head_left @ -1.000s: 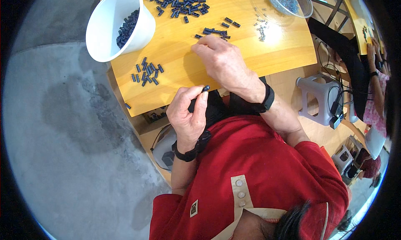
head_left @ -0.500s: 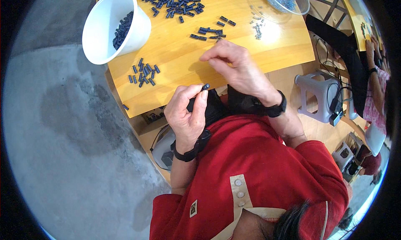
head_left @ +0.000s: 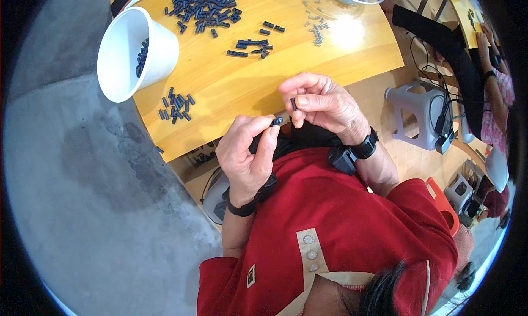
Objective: Manually assembling small black plastic components at a workshop table.
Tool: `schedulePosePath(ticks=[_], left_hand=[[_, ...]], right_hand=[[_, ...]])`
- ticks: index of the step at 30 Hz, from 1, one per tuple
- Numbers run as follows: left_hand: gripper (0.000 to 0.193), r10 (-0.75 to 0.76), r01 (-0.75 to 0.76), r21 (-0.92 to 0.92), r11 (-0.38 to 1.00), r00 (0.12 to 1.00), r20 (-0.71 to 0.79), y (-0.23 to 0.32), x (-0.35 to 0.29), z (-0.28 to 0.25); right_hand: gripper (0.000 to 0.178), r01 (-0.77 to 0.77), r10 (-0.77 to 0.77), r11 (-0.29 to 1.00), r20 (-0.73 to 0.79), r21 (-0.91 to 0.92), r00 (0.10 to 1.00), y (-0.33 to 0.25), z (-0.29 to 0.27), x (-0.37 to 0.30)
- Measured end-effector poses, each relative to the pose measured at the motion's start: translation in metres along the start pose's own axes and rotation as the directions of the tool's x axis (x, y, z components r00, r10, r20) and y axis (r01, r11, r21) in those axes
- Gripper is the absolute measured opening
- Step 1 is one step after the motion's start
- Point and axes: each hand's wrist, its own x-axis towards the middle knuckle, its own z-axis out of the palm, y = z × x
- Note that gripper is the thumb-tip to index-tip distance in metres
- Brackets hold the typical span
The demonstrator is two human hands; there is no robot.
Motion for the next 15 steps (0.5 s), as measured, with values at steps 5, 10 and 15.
schedulePosePath(ticks=[5,10,15], left_hand=[[0.014,0.032,-0.032,0.011,0.999,0.999,0.015,0.0009,0.0014,-0.0006],[0.014,0.036,-0.036,-0.008,0.999,0.999,0.005,0.0034,0.0019,0.0004],[0.016,0.079,-0.079,0.016,0.997,0.997,-0.023,0.0004,0.0040,0.0013]], right_hand=[[0.019,0.025,-0.025,0.998,0.002,-0.054,1.000,0.0019,-0.0043,-0.0024],[0.017,0.018,-0.019,0.997,-0.020,-0.073,1.000,0.0003,-0.0025,-0.0053],[0.016,0.148,-0.144,0.974,0.031,-0.174,0.989,0.0042,-0.0010,-0.0049]])
